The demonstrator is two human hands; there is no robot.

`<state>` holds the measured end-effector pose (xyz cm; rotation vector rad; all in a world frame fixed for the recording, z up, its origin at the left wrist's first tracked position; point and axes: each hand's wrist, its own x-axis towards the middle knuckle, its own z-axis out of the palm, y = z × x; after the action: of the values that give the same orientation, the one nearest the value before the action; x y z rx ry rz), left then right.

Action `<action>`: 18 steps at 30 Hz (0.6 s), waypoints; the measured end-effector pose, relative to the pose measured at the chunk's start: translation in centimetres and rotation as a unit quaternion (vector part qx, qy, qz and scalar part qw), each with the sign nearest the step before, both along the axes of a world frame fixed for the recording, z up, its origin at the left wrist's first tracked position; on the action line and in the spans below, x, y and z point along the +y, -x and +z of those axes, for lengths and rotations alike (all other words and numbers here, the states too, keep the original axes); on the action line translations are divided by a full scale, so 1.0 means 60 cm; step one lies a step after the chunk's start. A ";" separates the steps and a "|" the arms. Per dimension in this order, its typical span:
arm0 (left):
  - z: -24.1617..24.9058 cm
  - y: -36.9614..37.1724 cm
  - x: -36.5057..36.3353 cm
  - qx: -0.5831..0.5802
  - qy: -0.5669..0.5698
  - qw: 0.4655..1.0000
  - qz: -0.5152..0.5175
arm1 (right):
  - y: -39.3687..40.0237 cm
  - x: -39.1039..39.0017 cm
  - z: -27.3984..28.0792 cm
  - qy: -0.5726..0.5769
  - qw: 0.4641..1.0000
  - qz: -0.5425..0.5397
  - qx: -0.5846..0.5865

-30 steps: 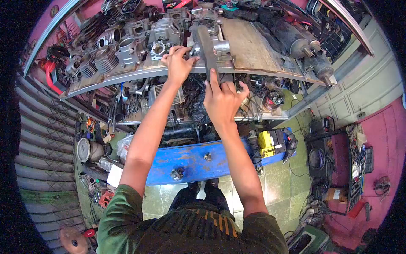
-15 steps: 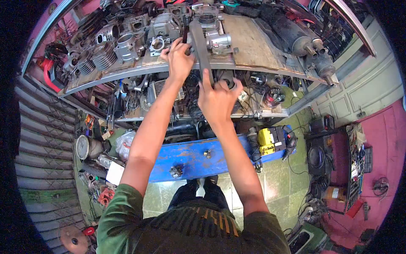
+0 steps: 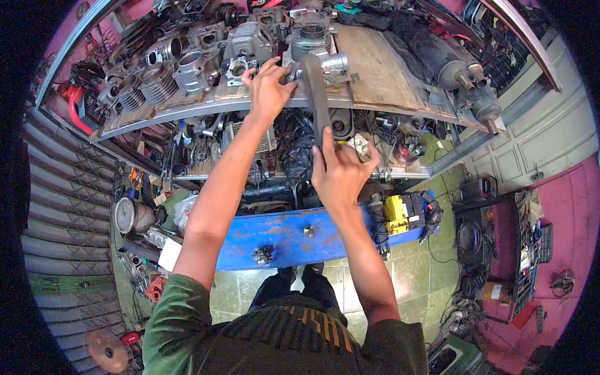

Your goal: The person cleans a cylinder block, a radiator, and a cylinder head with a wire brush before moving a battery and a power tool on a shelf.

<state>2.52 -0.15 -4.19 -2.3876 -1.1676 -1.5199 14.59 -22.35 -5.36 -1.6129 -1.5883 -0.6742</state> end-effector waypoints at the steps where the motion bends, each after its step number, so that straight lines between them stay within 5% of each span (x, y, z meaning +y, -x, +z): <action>1: -0.002 -0.001 -0.006 0.001 0.015 1.000 -0.005 | 0.000 -0.002 0.025 0.008 1.000 -0.007 0.013; 5: 0.005 0.000 -0.008 0.011 -0.025 1.000 -0.001 | -0.008 0.067 0.055 -0.045 0.999 -0.021 -0.019; 9: 0.004 0.002 -0.004 0.024 -0.020 0.999 -0.006 | -0.007 0.014 -0.008 0.031 0.998 -0.030 -0.047; 11: 0.006 0.002 0.000 0.014 -0.028 0.999 -0.005 | -0.010 -0.010 -0.030 -0.011 0.999 0.001 0.033; 18: 0.004 0.003 0.005 0.037 -0.029 0.999 -0.005 | -0.041 0.010 -0.030 -0.019 0.999 -0.025 0.031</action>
<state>2.32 0.13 -3.95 -2.3936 -1.0836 -1.4344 17.06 -21.76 -7.15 -1.6350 -1.4866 -0.6706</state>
